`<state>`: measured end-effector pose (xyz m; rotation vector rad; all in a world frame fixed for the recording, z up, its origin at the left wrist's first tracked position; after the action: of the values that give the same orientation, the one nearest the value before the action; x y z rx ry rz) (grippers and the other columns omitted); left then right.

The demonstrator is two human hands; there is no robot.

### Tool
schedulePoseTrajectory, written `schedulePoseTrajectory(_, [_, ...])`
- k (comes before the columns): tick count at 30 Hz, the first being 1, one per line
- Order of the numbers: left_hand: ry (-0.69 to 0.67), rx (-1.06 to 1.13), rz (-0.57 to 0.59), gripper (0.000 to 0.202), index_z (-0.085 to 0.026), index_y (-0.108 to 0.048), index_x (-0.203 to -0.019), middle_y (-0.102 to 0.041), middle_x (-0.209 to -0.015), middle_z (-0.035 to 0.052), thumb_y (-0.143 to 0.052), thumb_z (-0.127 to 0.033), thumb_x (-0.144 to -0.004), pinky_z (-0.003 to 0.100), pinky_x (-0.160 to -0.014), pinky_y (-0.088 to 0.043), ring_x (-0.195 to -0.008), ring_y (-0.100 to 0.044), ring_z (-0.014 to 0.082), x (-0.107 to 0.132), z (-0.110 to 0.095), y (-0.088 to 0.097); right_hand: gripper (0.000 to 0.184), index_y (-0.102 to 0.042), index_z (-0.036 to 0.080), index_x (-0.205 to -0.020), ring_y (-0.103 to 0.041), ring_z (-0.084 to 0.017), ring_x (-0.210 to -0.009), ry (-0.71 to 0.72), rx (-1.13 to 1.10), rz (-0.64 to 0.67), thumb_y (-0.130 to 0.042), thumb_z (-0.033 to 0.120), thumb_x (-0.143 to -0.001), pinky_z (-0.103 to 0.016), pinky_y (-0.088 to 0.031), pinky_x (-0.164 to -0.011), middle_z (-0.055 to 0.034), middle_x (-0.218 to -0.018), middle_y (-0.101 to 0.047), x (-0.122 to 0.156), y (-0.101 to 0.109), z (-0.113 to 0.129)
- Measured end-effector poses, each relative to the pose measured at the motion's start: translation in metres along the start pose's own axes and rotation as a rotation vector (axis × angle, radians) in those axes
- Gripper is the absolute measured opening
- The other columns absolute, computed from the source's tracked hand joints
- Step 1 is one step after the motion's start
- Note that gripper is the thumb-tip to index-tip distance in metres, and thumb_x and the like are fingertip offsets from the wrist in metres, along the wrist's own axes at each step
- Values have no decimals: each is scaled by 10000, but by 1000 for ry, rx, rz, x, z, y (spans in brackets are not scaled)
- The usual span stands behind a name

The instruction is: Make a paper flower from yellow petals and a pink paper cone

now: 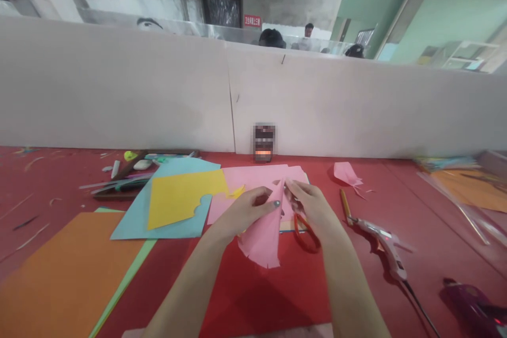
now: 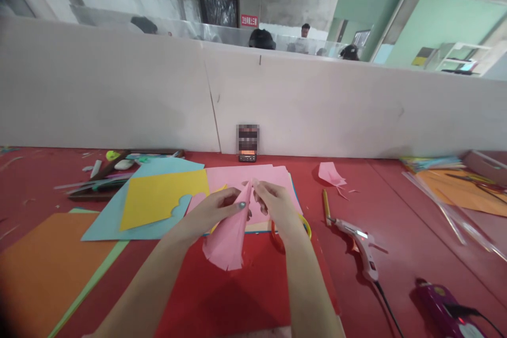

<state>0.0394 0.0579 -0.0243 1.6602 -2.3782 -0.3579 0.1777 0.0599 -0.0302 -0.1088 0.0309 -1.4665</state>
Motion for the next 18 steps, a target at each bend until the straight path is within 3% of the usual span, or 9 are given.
schedulePoseTrajectory(6, [-34,-55,51,252,-195,-455,-633,-420,-637,-32,-505,-416,-744,246,-535,-333,-589,-421,125,-3,2,-6,359,-676,164,-841,-302,-72,-492,-8,-24,-16,-600,487,-703,-220,-214,-458,57,-554,-349,-1,1,0])
schedulePoseTrajectory(13, [-24,-19,74,156,-204,-579,-782,-560,-751,-9,-518,-342,-744,241,-565,-368,-655,-489,137,2,-5,-7,334,-675,151,-818,-334,-70,-493,32,-67,-50,-606,461,-714,-218,-227,-458,50,-554,-371,-3,6,-1])
schedulePoseTrajectory(18, [-18,-76,106,175,-211,-567,-815,-551,-786,-6,-492,-356,-752,247,-594,-367,-690,-483,147,4,-7,-7,321,-670,155,-790,-355,-68,-497,35,-86,-64,-614,460,-704,-206,-237,-446,46,-560,-401,-2,6,3])
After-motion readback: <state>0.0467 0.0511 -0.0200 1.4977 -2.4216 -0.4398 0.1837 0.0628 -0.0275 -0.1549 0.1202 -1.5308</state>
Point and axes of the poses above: each hand's wrist, its own x-axis away from the middle knuckle, its own y-axis out of the back of the hand, z = x × y, the point moved 5 cm from there along -x, towards the middle knuckle
